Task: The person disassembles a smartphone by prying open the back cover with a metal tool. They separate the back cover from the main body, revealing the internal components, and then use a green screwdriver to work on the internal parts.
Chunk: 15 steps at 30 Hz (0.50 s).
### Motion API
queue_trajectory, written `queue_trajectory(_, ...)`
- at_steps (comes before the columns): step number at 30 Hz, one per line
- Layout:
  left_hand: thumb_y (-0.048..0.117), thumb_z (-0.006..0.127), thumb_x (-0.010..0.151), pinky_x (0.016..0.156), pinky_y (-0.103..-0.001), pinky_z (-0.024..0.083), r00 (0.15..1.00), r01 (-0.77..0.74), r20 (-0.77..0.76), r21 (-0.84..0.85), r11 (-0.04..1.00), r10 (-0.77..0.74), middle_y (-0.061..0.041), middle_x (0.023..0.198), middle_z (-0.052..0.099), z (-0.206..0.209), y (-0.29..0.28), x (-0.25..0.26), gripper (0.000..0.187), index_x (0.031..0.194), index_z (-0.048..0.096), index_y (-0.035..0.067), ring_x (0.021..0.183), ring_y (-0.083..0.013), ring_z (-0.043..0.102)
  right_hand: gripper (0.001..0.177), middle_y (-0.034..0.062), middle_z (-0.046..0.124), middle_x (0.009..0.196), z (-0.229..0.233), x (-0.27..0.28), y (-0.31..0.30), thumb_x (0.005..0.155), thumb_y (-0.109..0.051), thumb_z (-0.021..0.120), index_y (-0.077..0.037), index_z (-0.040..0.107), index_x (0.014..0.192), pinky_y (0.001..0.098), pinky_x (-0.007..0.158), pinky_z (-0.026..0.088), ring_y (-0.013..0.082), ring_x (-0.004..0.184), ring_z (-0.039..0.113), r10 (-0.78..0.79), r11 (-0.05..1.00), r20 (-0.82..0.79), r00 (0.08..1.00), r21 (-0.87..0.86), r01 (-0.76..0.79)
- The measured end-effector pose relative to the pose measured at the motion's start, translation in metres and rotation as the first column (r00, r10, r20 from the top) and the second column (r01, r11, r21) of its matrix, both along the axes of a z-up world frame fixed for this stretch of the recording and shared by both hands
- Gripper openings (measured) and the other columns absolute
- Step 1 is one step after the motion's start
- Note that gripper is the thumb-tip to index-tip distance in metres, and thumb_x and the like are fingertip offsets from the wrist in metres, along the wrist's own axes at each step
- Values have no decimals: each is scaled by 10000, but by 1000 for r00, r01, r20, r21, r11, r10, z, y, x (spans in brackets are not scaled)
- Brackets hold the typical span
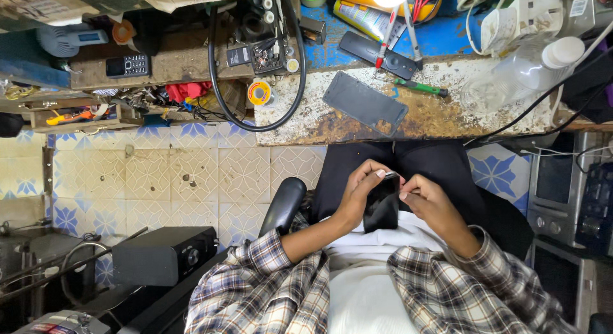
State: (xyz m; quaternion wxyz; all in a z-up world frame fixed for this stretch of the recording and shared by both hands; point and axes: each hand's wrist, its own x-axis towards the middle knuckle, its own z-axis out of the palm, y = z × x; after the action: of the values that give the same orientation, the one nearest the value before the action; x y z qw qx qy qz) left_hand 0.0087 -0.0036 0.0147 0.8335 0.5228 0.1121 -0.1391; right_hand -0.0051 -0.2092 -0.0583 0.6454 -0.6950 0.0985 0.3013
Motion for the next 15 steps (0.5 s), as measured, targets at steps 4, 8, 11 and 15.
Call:
queue_trajectory(4,328,596,976,732,-269,521,999,-42,-8,-80,996,42,-147,880,715,-7,1,3,331,1119,650,35,816,-153,684,174,179,793,901,34,-4,14,949,-209,681,-82,684,1068,376,746,539,269,830,737,179,907,30,983,-391,-153)
queue_trajectory(8,291,587,980,781,-322,564,998,-58,-3,-149,987,59,-223,923,725,-15,3,1,349,1149,627,-12,862,-233,726,152,178,793,895,36,-6,14,962,-187,651,-88,663,1077,390,724,559,293,798,748,257,884,48,965,-415,-215)
queue_trajectory(11,289,593,975,786,-322,573,999,-37,10,-163,986,39,-216,947,731,-7,4,1,350,1151,632,-11,876,-219,728,146,153,741,814,-7,-11,-2,948,-142,647,-52,661,1061,340,607,525,218,674,666,172,958,-35,985,-228,-175)
queue_trajectory(15,308,622,959,787,-313,581,999,2,48,-216,976,9,-202,957,730,-1,6,6,391,1158,649,-28,884,-195,726,156,11,332,548,-7,-3,-7,904,-41,656,61,599,1008,207,302,230,75,373,293,98,971,-223,970,236,-44)
